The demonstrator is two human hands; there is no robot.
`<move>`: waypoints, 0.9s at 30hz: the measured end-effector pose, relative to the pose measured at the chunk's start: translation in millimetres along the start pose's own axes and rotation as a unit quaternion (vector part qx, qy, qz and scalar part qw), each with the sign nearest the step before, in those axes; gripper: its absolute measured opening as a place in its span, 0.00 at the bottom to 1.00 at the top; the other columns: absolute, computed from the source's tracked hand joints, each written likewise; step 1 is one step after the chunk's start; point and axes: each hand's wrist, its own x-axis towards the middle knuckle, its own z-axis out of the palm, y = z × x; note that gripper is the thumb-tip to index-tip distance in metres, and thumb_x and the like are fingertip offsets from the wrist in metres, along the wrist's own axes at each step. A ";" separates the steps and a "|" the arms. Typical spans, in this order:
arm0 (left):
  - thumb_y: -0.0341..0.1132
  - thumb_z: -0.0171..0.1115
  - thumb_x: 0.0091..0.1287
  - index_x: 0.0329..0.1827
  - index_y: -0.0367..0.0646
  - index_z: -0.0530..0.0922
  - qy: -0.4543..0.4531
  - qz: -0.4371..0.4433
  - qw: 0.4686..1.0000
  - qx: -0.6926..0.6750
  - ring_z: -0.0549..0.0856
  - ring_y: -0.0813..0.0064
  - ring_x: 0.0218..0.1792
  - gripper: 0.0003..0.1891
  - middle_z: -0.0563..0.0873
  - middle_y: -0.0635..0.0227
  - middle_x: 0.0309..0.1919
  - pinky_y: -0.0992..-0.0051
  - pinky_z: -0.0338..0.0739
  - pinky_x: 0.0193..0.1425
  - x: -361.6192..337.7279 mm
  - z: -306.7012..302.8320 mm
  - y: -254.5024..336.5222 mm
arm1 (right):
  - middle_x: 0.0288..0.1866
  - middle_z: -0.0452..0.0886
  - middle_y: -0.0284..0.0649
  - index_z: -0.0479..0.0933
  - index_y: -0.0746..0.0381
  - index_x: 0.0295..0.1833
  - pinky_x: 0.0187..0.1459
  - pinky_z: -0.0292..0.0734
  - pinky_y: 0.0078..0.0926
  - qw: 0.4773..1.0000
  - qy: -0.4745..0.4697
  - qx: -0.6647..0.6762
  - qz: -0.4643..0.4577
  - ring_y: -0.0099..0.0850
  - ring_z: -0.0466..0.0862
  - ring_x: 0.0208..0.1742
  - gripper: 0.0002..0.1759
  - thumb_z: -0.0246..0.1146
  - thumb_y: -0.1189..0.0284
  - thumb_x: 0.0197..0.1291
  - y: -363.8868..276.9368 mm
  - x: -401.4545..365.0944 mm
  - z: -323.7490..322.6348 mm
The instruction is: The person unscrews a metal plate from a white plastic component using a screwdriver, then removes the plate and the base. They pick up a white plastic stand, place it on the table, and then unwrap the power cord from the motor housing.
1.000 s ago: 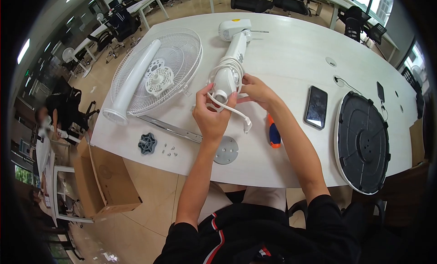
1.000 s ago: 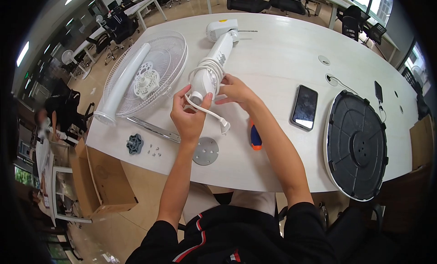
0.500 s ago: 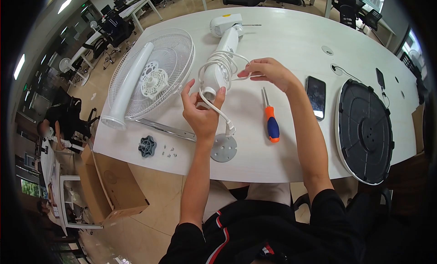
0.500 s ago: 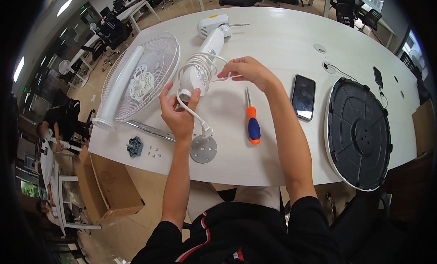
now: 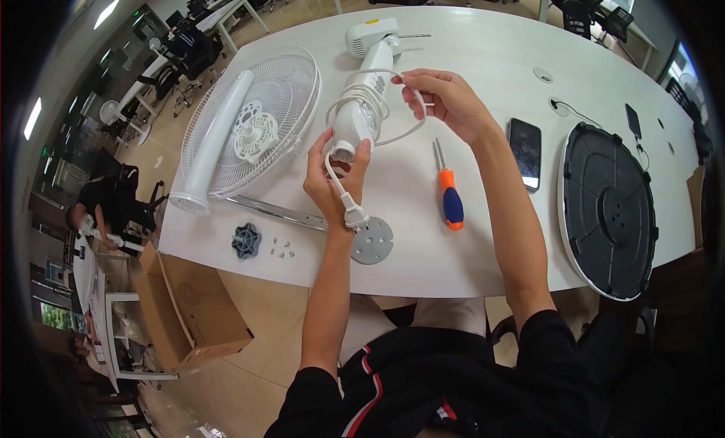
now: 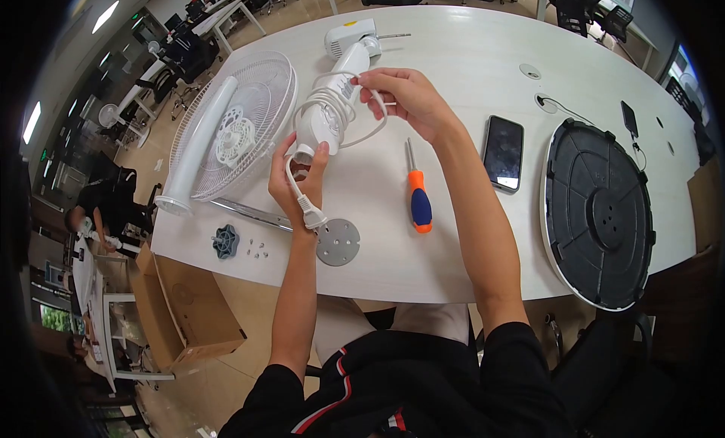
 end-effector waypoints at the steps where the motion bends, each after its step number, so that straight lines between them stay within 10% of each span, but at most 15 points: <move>1: 0.39 0.84 0.58 0.62 0.34 0.82 0.001 -0.004 1.000 -0.011 0.78 0.84 0.25 0.31 0.84 0.71 0.28 0.81 0.75 0.32 0.4 -0.3 -1.3 | 0.31 0.81 0.31 0.82 0.71 0.57 0.33 0.84 0.23 0.999 0.001 0.024 0.027 0.22 0.82 0.28 0.19 0.64 0.65 0.74 -1.7 -3.7 6.4; 10: 0.36 0.81 0.62 0.63 0.29 0.79 -0.008 -0.037 0.996 -0.077 0.84 0.81 0.36 0.30 0.88 0.62 0.41 0.81 0.79 0.42 -2.3 2.9 2.2 | 0.48 0.81 0.49 0.76 0.75 0.60 0.38 0.94 0.35 0.980 -0.003 -0.005 0.198 0.37 0.90 0.40 0.33 0.63 0.52 0.72 42.0 7.7 32.2; 14: 0.36 0.81 0.63 0.61 0.27 0.78 0.007 -0.032 0.994 -0.101 0.85 0.78 0.39 0.30 0.88 0.59 0.43 0.79 0.80 0.46 0.0 4.2 -4.7 | 0.51 0.82 0.49 0.69 0.65 0.71 0.49 0.93 0.40 0.969 -0.050 0.141 0.195 0.35 0.89 0.48 0.34 0.60 0.50 0.73 59.7 10.0 47.2; 24: 0.47 0.65 0.76 0.59 0.35 0.82 -0.056 -0.087 0.995 0.016 0.82 0.81 0.37 0.22 0.85 0.65 0.41 0.80 0.75 0.38 0.4 -18.1 -1.1 | 0.57 0.81 0.55 0.66 0.79 0.69 0.54 0.93 0.42 0.963 0.010 0.222 0.154 0.40 0.91 0.47 0.41 0.63 0.51 0.69 54.0 10.4 50.6; 27: 0.45 0.58 0.80 0.54 0.35 0.85 -0.014 0.079 0.988 0.134 0.83 0.77 0.40 0.19 0.85 0.66 0.36 0.77 0.77 0.42 1.5 -26.0 -17.5 | 0.57 0.82 0.57 0.65 0.78 0.70 0.55 0.93 0.43 0.963 0.010 0.224 0.146 0.42 0.92 0.48 0.41 0.63 0.51 0.70 41.5 9.6 46.8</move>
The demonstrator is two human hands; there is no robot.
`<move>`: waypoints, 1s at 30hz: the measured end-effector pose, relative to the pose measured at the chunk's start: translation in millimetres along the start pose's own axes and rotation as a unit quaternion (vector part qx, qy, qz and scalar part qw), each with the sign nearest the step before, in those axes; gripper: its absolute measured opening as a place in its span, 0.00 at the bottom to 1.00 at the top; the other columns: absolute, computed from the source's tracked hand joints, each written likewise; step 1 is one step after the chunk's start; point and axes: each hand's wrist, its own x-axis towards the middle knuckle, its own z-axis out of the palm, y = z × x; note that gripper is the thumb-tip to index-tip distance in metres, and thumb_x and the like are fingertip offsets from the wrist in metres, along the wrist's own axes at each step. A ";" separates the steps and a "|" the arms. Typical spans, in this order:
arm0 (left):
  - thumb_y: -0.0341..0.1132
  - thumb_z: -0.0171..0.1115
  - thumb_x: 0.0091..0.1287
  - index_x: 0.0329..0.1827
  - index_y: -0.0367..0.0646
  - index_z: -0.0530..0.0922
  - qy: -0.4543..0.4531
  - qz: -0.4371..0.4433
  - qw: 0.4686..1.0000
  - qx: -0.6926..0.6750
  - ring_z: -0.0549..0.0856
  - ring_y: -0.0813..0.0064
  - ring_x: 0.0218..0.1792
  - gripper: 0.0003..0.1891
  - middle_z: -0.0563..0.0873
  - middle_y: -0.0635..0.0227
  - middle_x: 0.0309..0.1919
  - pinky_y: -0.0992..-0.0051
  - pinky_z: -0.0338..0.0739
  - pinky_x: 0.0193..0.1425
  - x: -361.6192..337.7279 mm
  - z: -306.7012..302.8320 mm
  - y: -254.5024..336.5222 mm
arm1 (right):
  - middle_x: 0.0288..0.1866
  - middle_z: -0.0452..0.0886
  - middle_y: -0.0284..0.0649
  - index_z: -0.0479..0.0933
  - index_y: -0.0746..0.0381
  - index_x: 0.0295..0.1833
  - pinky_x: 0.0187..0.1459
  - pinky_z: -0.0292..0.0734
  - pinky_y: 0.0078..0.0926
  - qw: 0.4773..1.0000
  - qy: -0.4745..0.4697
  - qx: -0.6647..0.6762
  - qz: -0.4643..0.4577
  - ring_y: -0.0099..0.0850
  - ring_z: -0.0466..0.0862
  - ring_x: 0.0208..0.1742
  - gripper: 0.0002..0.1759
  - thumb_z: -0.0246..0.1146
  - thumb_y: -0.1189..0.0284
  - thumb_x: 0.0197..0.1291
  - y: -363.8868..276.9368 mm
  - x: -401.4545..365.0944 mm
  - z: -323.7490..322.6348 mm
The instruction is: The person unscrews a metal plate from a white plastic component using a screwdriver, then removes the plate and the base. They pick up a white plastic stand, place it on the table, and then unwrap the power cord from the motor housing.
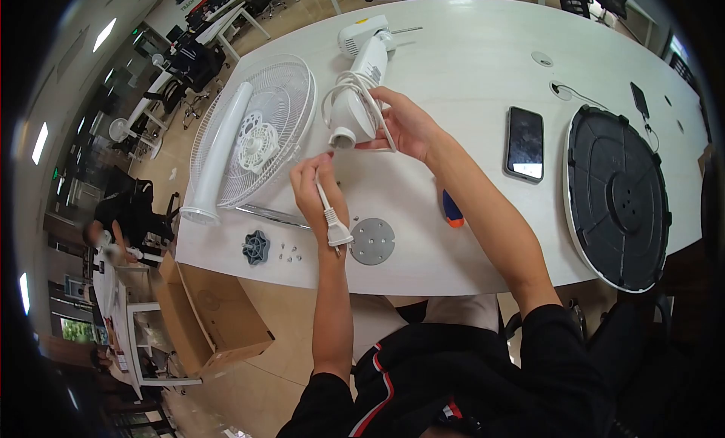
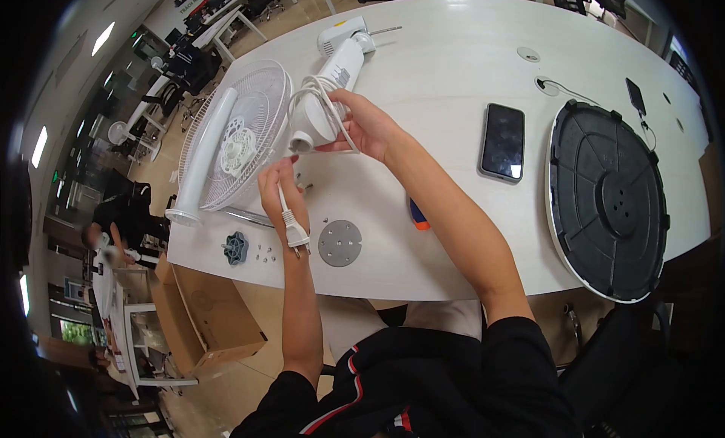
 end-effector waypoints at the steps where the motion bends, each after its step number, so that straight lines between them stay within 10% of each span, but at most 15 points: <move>1: 0.44 0.56 0.81 0.52 0.33 0.85 -0.019 -0.002 1.000 -0.003 0.85 0.73 0.43 0.20 0.86 0.61 0.38 0.75 0.78 0.47 0.9 -0.7 2.1 | 0.57 0.82 0.57 0.65 0.78 0.70 0.55 0.93 0.43 1.000 -0.009 0.003 0.002 0.42 0.92 0.48 0.41 0.63 0.51 0.70 -3.5 1.1 -2.7; 4: 0.41 0.54 0.81 0.42 0.28 0.86 -0.109 -0.067 0.990 -0.056 0.87 0.61 0.54 0.22 0.89 0.47 0.52 0.66 0.78 0.60 2.9 -7.3 15.6 | 0.54 0.85 0.55 0.66 0.76 0.71 0.55 0.93 0.41 0.999 -0.018 -0.032 -0.020 0.42 0.93 0.48 0.40 0.60 0.49 0.72 -12.2 -1.8 -7.0; 10: 0.48 0.52 0.81 0.36 0.29 0.86 -0.319 -0.226 0.909 -0.147 0.90 0.63 0.42 0.28 0.92 0.47 0.42 0.69 0.84 0.53 0.5 -12.9 37.4 | 0.44 0.90 0.51 0.71 0.72 0.70 0.54 0.92 0.36 0.989 -0.039 -0.142 0.002 0.41 0.94 0.47 0.39 0.56 0.46 0.74 -34.5 -12.3 -16.3; 15: 0.47 0.39 0.82 0.38 0.29 0.84 -0.415 -0.236 0.810 -0.341 0.93 0.44 0.45 0.31 0.90 0.34 0.42 0.59 0.92 0.43 8.4 -37.9 76.5 | 0.53 0.89 0.58 0.70 0.71 0.72 0.51 0.92 0.34 0.982 -0.100 -0.161 0.013 0.44 0.93 0.49 0.42 0.56 0.43 0.72 -37.9 -7.4 -34.1; 18: 0.46 0.40 0.83 0.40 0.33 0.84 -0.366 -0.255 0.716 -0.537 0.92 0.39 0.42 0.28 0.90 0.34 0.42 0.55 0.93 0.44 23.8 -62.9 86.4 | 0.54 0.88 0.60 0.70 0.72 0.72 0.51 0.92 0.37 0.985 -0.107 -0.134 0.016 0.48 0.93 0.50 0.43 0.58 0.42 0.71 -35.9 -3.9 -38.3; 20: 0.51 0.38 0.84 0.48 0.31 0.85 -0.351 -0.224 0.605 -0.679 0.88 0.34 0.56 0.32 0.86 0.31 0.54 0.48 0.93 0.49 40.5 -78.7 94.2 | 0.55 0.87 0.61 0.69 0.73 0.72 0.52 0.92 0.41 0.988 -0.113 -0.105 0.004 0.50 0.92 0.51 0.44 0.59 0.42 0.71 -35.2 -1.9 -39.0; 24: 0.48 0.37 0.86 0.68 0.28 0.76 -0.211 -0.097 0.550 -0.802 0.59 0.40 0.83 0.30 0.65 0.33 0.78 0.46 0.82 0.72 66.1 -111.9 124.8 | 0.54 0.86 0.62 0.68 0.79 0.70 0.56 0.91 0.46 0.989 -0.092 -0.119 -0.001 0.47 0.92 0.50 0.48 0.60 0.41 0.70 -41.9 -10.4 -34.6; 30: 0.44 0.36 0.86 0.67 0.23 0.70 0.144 0.124 0.917 -0.350 0.70 0.43 0.78 0.28 0.69 0.35 0.75 0.49 0.64 0.86 71.7 -125.6 149.8 | 0.53 0.86 0.63 0.66 0.78 0.72 0.55 0.91 0.46 0.992 -0.071 -0.097 -0.036 0.49 0.93 0.49 0.47 0.59 0.42 0.70 -50.6 -13.6 -41.3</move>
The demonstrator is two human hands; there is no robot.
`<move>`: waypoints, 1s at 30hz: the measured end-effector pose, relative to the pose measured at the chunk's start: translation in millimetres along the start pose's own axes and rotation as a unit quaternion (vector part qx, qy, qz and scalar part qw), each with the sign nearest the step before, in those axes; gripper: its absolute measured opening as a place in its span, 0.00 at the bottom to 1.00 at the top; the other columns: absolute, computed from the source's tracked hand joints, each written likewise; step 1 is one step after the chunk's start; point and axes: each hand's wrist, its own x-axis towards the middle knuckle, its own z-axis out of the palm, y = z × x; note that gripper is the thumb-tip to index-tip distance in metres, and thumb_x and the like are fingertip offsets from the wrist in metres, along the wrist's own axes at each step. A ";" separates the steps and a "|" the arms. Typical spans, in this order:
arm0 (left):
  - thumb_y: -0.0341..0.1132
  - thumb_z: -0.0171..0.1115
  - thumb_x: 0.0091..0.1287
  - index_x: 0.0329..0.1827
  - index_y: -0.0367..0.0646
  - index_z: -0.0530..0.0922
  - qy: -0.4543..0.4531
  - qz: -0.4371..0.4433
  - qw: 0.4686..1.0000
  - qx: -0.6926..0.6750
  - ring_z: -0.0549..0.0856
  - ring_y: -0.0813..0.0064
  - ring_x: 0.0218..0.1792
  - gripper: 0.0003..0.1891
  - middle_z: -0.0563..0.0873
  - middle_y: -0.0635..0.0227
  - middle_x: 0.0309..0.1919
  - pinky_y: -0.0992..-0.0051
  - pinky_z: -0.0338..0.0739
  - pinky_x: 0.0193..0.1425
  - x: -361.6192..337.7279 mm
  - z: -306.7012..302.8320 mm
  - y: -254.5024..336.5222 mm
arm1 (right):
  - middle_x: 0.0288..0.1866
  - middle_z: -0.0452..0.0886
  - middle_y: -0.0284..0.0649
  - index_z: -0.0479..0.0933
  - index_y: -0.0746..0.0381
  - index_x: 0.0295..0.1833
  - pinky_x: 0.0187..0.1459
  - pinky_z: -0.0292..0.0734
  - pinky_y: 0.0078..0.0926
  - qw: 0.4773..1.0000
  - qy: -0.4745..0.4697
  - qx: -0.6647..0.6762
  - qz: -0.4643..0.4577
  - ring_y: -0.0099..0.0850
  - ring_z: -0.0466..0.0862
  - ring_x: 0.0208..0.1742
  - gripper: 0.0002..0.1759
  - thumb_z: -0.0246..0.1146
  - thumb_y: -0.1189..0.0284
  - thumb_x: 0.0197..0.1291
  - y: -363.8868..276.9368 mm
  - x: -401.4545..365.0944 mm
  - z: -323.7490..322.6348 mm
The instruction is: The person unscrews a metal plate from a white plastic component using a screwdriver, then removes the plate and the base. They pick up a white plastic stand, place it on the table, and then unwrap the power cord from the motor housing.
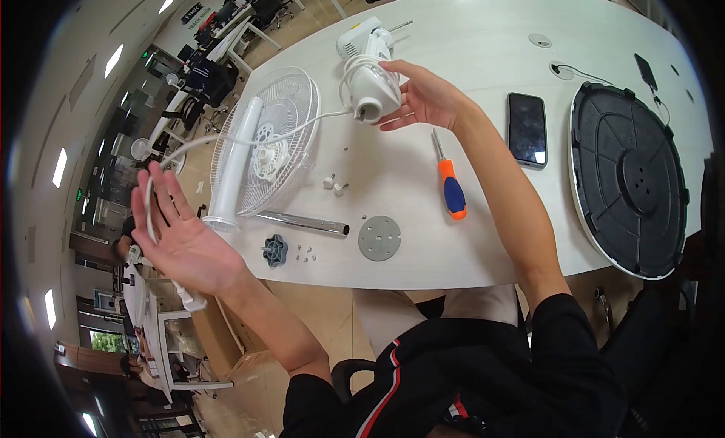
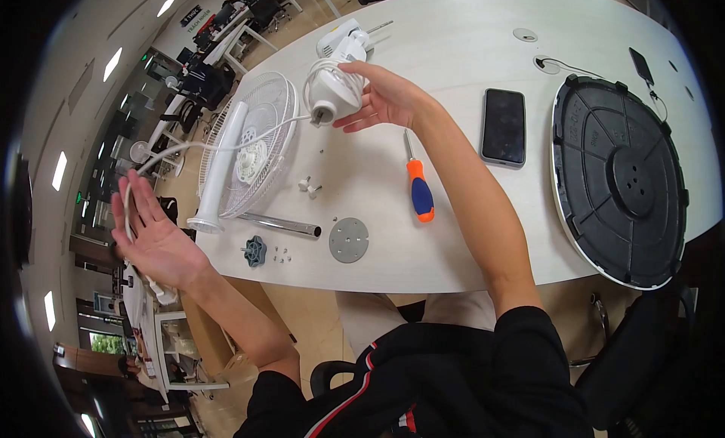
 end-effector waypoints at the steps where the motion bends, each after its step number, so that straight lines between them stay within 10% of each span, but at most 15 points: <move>1: 0.46 0.37 0.86 0.62 0.24 0.74 -0.015 0.010 0.998 0.067 0.80 0.47 0.69 0.28 0.78 0.37 0.67 0.54 0.74 0.80 0.3 -8.3 -5.8 | 0.54 0.86 0.63 0.65 0.75 0.73 0.54 0.92 0.45 1.000 0.005 0.003 -0.005 0.49 0.93 0.48 0.45 0.59 0.44 0.71 -2.6 -0.9 -1.5; 9: 0.48 0.36 0.86 0.50 0.29 0.81 -0.237 -0.237 0.913 0.232 0.86 0.64 0.19 0.30 0.90 0.50 0.25 0.71 0.85 0.31 -29.4 -1.8 -2.2 | 0.59 0.84 0.60 0.65 0.76 0.75 0.52 0.93 0.42 0.996 0.053 -0.022 -0.062 0.48 0.93 0.48 0.48 0.59 0.41 0.70 -10.9 -10.3 3.1; 12: 0.48 0.35 0.86 0.50 0.29 0.81 -0.328 -0.337 0.873 0.131 0.88 0.62 0.21 0.30 0.89 0.47 0.26 0.70 0.85 0.27 -35.5 10.5 -5.1 | 0.57 0.85 0.63 0.59 0.69 0.79 0.51 0.93 0.42 0.997 0.057 -0.017 -0.052 0.47 0.93 0.45 0.42 0.54 0.47 0.74 -11.8 -12.3 6.7; 16: 0.50 0.32 0.86 0.50 0.31 0.82 -0.346 -0.420 0.834 -0.096 0.91 0.53 0.26 0.33 0.90 0.41 0.32 0.64 0.89 0.30 -39.9 35.0 -9.6 | 0.55 0.85 0.63 0.59 0.68 0.79 0.50 0.93 0.41 0.999 0.011 -0.026 -0.017 0.47 0.93 0.46 0.42 0.55 0.47 0.74 -9.9 -7.5 0.8; 21: 0.47 0.32 0.86 0.58 0.30 0.81 -0.394 -0.365 0.775 -0.332 0.81 0.38 0.67 0.30 0.76 0.29 0.68 0.48 0.74 0.77 -19.9 54.6 -31.4 | 0.51 0.87 0.62 0.64 0.67 0.76 0.45 0.94 0.38 0.999 -0.015 -0.038 0.008 0.47 0.94 0.44 0.41 0.56 0.46 0.73 -7.7 -5.0 -9.6; 30: 0.21 0.65 0.72 0.57 0.35 0.78 -0.299 -0.192 0.930 -0.088 0.80 0.51 0.71 0.13 0.77 0.43 0.69 0.58 0.75 0.77 -46.9 60.6 -74.5 | 0.41 0.87 0.62 0.69 0.79 0.69 0.37 0.95 0.39 0.998 0.018 -0.062 -0.007 0.45 0.94 0.36 0.46 0.65 0.45 0.67 -4.4 -15.4 -1.0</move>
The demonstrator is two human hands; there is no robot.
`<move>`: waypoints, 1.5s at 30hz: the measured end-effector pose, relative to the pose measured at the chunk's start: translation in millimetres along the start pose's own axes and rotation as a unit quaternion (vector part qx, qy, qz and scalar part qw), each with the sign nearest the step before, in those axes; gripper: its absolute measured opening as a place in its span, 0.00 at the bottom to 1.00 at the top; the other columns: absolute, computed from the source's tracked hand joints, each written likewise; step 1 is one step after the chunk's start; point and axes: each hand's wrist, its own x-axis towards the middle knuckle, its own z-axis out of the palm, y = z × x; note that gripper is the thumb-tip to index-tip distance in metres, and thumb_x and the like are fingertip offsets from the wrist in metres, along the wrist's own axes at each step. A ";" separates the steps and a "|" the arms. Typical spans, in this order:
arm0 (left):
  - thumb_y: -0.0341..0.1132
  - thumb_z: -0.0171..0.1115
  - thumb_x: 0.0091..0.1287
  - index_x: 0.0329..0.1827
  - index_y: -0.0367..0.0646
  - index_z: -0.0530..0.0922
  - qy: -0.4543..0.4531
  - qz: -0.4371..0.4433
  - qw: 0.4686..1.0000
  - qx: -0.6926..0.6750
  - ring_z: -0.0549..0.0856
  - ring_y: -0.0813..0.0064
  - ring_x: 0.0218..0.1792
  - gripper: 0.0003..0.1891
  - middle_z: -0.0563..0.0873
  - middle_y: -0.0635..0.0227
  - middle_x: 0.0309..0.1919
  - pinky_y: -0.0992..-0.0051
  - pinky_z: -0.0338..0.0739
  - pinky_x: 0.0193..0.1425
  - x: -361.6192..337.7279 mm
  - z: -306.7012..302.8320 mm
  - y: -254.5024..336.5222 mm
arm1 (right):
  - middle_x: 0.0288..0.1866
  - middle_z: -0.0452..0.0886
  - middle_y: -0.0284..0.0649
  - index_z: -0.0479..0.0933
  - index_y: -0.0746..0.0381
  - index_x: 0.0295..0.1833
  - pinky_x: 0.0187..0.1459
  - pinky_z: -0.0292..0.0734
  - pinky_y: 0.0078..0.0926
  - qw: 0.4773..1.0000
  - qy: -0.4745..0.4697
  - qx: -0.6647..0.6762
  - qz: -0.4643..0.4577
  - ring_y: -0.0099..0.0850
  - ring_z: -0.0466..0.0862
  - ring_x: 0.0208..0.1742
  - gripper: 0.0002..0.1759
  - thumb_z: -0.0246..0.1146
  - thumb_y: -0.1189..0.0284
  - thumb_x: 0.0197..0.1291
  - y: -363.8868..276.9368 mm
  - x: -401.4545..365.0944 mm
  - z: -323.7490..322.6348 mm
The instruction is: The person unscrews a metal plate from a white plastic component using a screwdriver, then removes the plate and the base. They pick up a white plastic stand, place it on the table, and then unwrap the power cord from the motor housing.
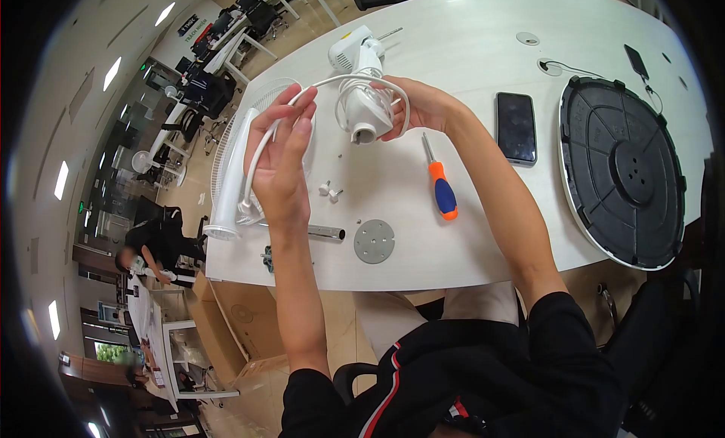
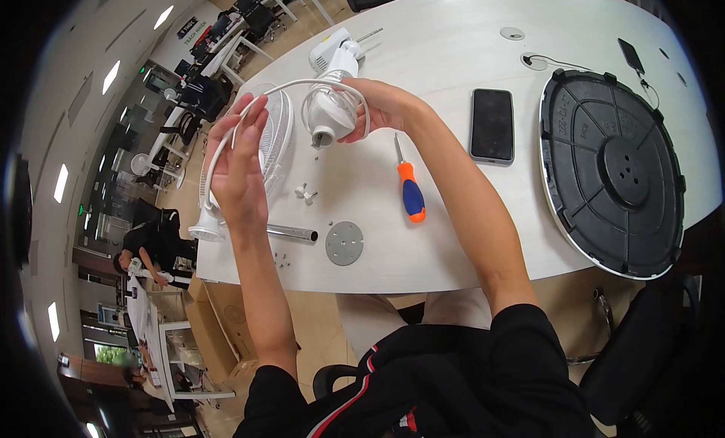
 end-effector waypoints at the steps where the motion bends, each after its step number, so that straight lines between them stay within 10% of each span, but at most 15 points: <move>1: 0.21 0.64 0.72 0.55 0.36 0.78 0.003 0.011 0.998 0.055 0.80 0.52 0.71 0.11 0.78 0.44 0.67 0.59 0.76 0.77 0.7 -1.0 -5.6 | 0.41 0.87 0.62 0.70 0.77 0.69 0.35 0.95 0.38 1.000 -0.001 0.012 0.010 0.44 0.94 0.34 0.45 0.65 0.45 0.67 4.3 4.1 -0.3; 4: 0.21 0.70 0.70 0.48 0.39 0.75 -0.011 0.025 0.982 0.186 0.83 0.57 0.67 0.11 0.77 0.50 0.65 0.66 0.82 0.70 -1.1 -12.0 -34.5 | 0.47 0.87 0.63 0.68 0.75 0.70 0.37 0.95 0.35 1.000 -0.014 -0.015 0.018 0.45 0.94 0.37 0.37 0.49 0.49 0.77 9.2 12.4 0.0; 11: 0.35 0.85 0.58 0.49 0.39 0.72 0.081 -0.059 0.948 0.303 0.82 0.60 0.64 0.28 0.76 0.49 0.65 0.65 0.91 0.54 -15.6 12.2 -79.1 | 0.41 0.87 0.52 0.72 0.71 0.66 0.33 0.94 0.34 0.996 0.032 -0.069 0.036 0.40 0.93 0.39 0.35 0.53 0.49 0.74 -2.4 0.4 15.1; 21: 0.32 0.81 0.61 0.50 0.39 0.72 0.111 -0.060 0.952 0.280 0.86 0.64 0.57 0.24 0.83 0.51 0.57 0.70 0.93 0.39 -18.3 0.0 -94.2 | 0.48 0.89 0.54 0.73 0.72 0.70 0.29 0.87 0.26 0.974 -0.013 -0.220 0.061 0.38 0.93 0.35 0.46 0.57 0.38 0.69 -11.2 -3.7 6.7; 26: 0.30 0.79 0.61 0.50 0.38 0.76 0.105 -0.081 0.944 0.302 0.86 0.69 0.53 0.20 0.84 0.53 0.53 0.73 0.92 0.38 -36.0 -1.7 -90.8 | 0.44 0.92 0.45 0.80 0.69 0.65 0.35 0.83 0.25 0.887 0.015 -0.454 -0.083 0.29 0.89 0.30 0.27 0.68 0.65 0.64 -28.2 -17.2 -23.2; 28: 0.30 0.78 0.58 0.48 0.38 0.79 0.116 -0.076 0.947 0.291 0.86 0.66 0.51 0.18 0.84 0.58 0.47 0.68 0.83 0.52 -40.6 4.0 -92.5 | 0.40 0.92 0.43 0.82 0.70 0.62 0.35 0.82 0.27 0.863 0.158 -0.466 -0.116 0.28 0.88 0.31 0.24 0.65 0.76 0.59 -33.3 -18.6 -26.7; 33: 0.29 0.77 0.57 0.45 0.38 0.81 0.120 -0.051 0.941 0.311 0.85 0.63 0.51 0.16 0.83 0.61 0.46 0.65 0.78 0.60 -46.8 13.9 -92.8 | 0.34 0.90 0.46 0.88 0.70 0.47 0.44 0.87 0.37 0.673 0.396 -0.555 -0.287 0.41 0.92 0.36 0.24 0.71 0.57 0.59 -19.4 -9.3 -42.6; 39: 0.28 0.77 0.57 0.47 0.41 0.82 0.097 -0.040 0.938 0.330 0.85 0.63 0.52 0.16 0.83 0.61 0.49 0.65 0.78 0.61 -52.9 15.9 -99.3 | 0.29 0.88 0.50 0.87 0.69 0.43 0.32 0.86 0.33 0.790 0.365 -0.491 0.038 0.36 0.91 0.30 0.44 0.56 0.33 0.68 -34.7 -17.9 -21.3; 45: 0.28 0.78 0.57 0.49 0.40 0.81 0.098 -0.047 0.934 0.340 0.84 0.65 0.56 0.18 0.83 0.62 0.49 0.67 0.77 0.63 -62.0 21.0 -100.8 | 0.35 0.90 0.51 0.86 0.71 0.48 0.41 0.86 0.28 0.830 0.334 -0.443 -0.064 0.34 0.92 0.38 0.38 0.57 0.41 0.72 -25.7 4.6 -21.3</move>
